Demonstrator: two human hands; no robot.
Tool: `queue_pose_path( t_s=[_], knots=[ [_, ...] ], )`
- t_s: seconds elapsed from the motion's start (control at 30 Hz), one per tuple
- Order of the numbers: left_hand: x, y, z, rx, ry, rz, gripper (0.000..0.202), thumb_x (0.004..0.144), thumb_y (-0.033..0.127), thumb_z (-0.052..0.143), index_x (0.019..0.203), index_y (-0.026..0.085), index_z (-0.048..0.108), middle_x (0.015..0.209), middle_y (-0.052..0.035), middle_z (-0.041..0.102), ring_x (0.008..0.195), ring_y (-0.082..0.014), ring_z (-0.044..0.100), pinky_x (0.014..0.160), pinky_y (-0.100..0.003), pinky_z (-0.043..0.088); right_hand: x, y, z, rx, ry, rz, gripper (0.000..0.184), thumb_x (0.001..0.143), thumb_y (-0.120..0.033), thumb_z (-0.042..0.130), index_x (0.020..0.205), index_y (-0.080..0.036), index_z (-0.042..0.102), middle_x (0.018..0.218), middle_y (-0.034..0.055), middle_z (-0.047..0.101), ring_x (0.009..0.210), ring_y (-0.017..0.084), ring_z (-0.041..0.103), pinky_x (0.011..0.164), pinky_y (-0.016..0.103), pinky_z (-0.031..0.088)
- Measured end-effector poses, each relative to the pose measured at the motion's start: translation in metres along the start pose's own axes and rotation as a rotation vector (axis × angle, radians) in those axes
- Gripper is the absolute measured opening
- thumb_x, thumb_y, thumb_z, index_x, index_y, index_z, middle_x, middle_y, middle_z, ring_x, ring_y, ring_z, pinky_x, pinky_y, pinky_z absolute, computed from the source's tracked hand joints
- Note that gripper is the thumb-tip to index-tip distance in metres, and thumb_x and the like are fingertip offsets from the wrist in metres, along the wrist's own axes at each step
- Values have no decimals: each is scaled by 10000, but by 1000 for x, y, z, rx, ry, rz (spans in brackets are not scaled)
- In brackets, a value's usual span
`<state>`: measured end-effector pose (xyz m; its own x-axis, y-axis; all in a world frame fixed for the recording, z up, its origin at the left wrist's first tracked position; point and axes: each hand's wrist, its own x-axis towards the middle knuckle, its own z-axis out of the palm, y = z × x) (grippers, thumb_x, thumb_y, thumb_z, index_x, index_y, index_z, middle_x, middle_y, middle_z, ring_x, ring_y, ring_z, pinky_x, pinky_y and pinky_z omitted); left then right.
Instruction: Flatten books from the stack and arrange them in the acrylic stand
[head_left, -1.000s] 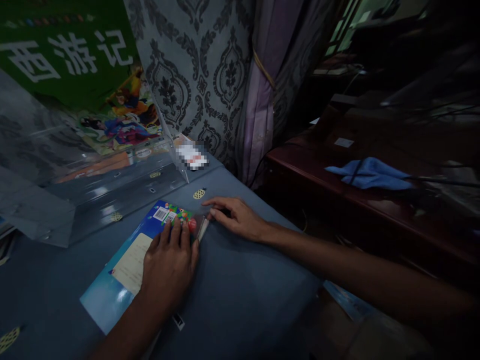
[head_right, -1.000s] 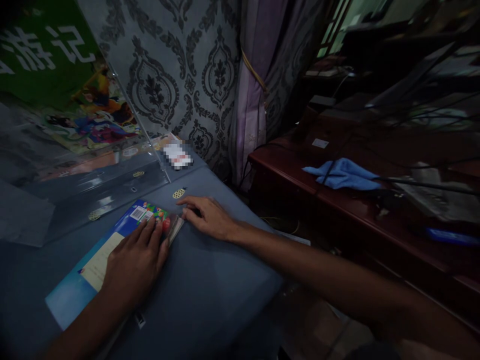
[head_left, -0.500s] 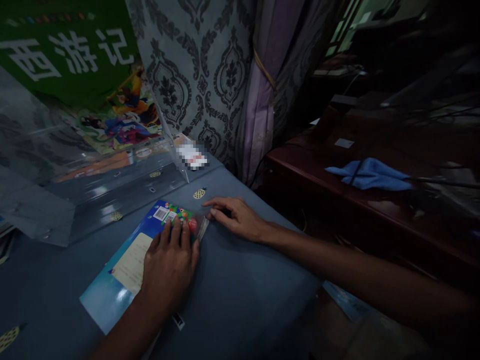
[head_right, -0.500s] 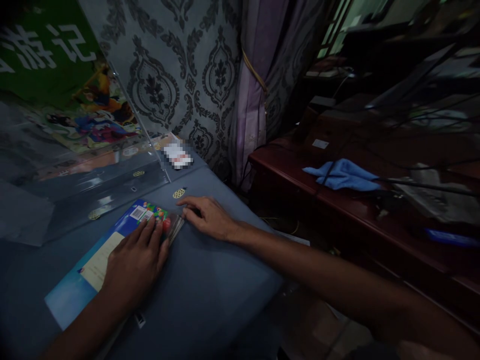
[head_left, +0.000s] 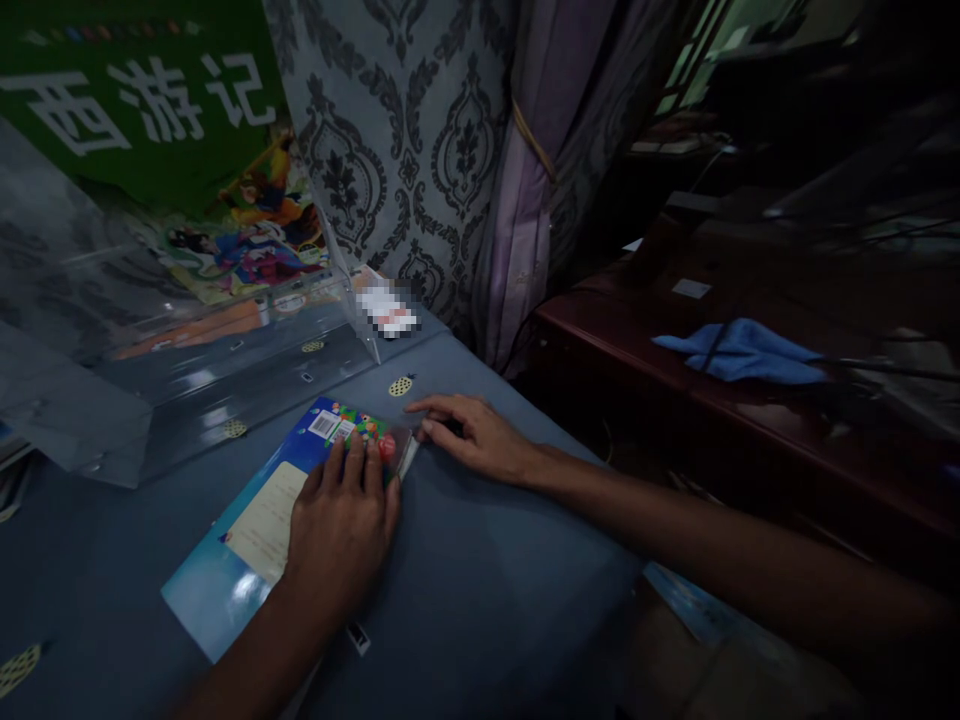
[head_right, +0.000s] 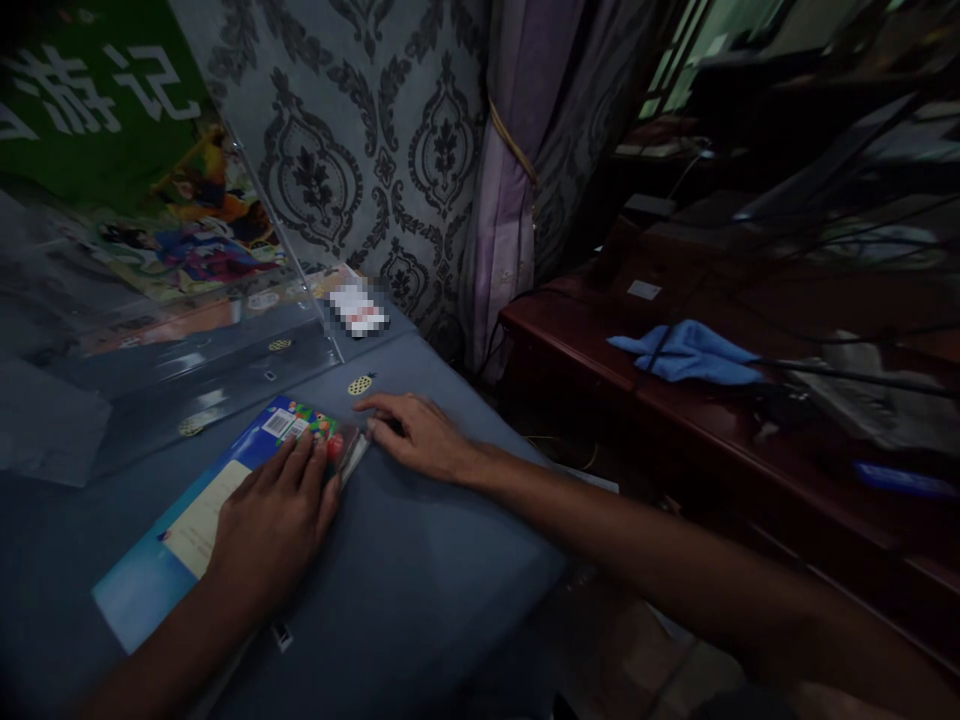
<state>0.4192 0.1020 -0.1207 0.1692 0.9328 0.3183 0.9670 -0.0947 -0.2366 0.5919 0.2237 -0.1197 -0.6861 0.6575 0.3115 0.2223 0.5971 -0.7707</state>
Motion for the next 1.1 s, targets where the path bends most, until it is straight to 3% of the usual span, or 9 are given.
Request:
queue_pose_path(
  t_s=[0.37, 0.9, 1.1],
  knots=[
    [0, 0, -1, 19, -21, 5, 439, 972, 283, 402, 1266, 42, 622, 1315, -209, 619, 1226, -351, 587, 957, -480, 514, -2, -3, 0, 63, 96, -60, 306, 922, -208, 481, 1164, -161, 663, 865, 46, 752, 774, 158, 664, 703, 271, 479],
    [0, 1, -2, 30, -39, 1, 429, 967, 273, 407, 1269, 56, 621, 1321, -203, 617, 1237, -353, 579, 956, -477, 512, 1, 0, 0, -41, 10, 30, 288, 907, -205, 513, 1135, -147, 680, 805, 33, 756, 663, 140, 624, 624, 249, 440],
    [0, 1, -2, -29, -47, -17, 440, 977, 272, 387, 1280, 40, 606, 1333, -220, 601, 1247, -377, 564, 951, -511, 503, -2, -3, 0, 18, 95, -28, 309, 915, -200, 490, 1166, -164, 668, 881, 43, 764, 766, 153, 663, 703, 268, 478]
  ],
)
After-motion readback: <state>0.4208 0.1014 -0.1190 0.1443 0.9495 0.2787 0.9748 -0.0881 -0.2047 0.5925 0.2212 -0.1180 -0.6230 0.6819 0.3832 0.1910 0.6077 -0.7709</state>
